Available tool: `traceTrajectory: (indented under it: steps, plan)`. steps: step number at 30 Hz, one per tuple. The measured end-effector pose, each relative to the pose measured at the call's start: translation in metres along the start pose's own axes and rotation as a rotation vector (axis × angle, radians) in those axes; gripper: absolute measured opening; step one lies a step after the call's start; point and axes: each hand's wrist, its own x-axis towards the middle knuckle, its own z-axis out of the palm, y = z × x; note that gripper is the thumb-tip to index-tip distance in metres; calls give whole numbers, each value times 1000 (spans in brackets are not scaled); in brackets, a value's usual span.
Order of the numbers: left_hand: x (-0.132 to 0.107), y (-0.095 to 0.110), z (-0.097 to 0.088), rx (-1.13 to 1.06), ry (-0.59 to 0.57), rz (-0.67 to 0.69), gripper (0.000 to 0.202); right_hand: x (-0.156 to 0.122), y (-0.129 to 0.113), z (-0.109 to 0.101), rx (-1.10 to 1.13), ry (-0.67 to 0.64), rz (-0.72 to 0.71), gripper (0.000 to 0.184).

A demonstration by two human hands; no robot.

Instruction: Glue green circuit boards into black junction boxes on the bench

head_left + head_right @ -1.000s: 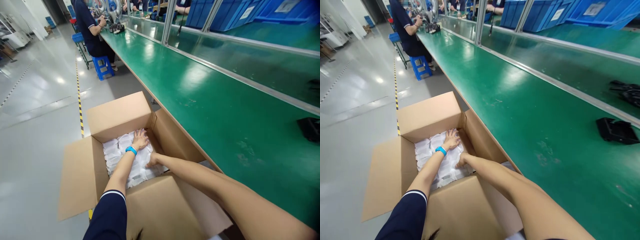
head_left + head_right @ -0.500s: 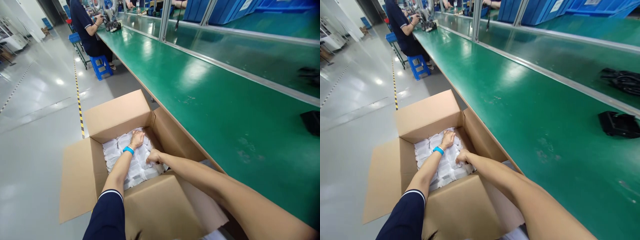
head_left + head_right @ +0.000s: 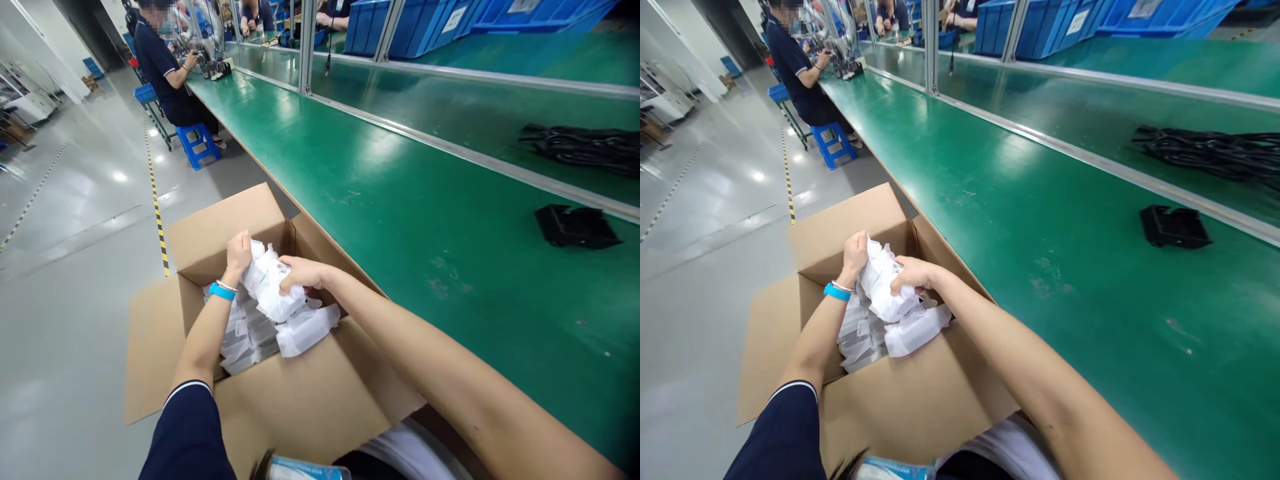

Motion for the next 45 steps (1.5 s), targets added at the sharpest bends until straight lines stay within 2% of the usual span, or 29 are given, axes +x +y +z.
traceTrajectory:
  steps: [2, 5, 8, 12, 15, 17, 19, 21, 23, 26, 29, 31, 33, 35, 37, 39, 41, 43, 45]
  plan:
    - [14, 11, -31, -16, 73, 8, 40, -11, -23, -8, 2, -47, -77, 65]
    - [35, 31, -73, -22, 191, 10, 42, -22, -55, -17, -9, -56, -188, 70]
    - [48, 49, -102, -17, 284, 17, 40, -27, -77, -22, -36, -42, -267, 80]
    - [52, 64, -121, -12, 339, 17, 40, -32, -94, -24, -58, -29, -299, 77]
    - [54, 83, -128, -25, 354, 29, 41, -56, -108, -38, -57, -15, -304, 69]
    - [58, 113, -131, -66, 370, 76, 43, -90, -117, -59, -69, 6, -329, 64]
    - [63, 159, -130, -136, 382, 157, 45, -137, -122, -87, -117, 54, -368, 60]
    - [65, 220, -121, -196, 362, 244, 47, -190, -117, -118, -182, 126, -363, 58]
    - [60, 284, -100, -212, 308, 329, 47, -238, -97, -147, -234, 209, -323, 57]
    - [36, 369, -48, -115, 108, 414, 45, -288, -39, -180, -257, 343, -266, 61]
    - [-1, 420, 17, 60, -131, 503, 38, -314, 34, -204, -243, 452, -156, 70]
    - [-23, 435, 51, 112, -203, 557, 32, -327, 76, -213, -329, 554, -30, 71]
    - [-39, 439, 70, 142, -202, 595, 31, -341, 108, -214, -467, 689, 59, 68]
    - [-54, 437, 76, 145, -129, 664, 32, -356, 131, -209, -568, 785, 62, 65]
    - [-71, 431, 76, 110, -109, 837, 40, -369, 150, -199, -580, 809, 26, 60]
    - [-92, 425, 76, 51, -230, 1101, 48, -380, 165, -189, -511, 832, -7, 53]
    - [-114, 419, 80, 4, -398, 1295, 40, -391, 177, -182, -433, 884, -38, 51]
    - [-132, 416, 86, -17, -455, 1335, 21, -406, 184, -180, -325, 1014, -92, 51]
    - [-145, 416, 90, -26, -426, 1284, 11, -425, 187, -179, -192, 1210, -147, 53]
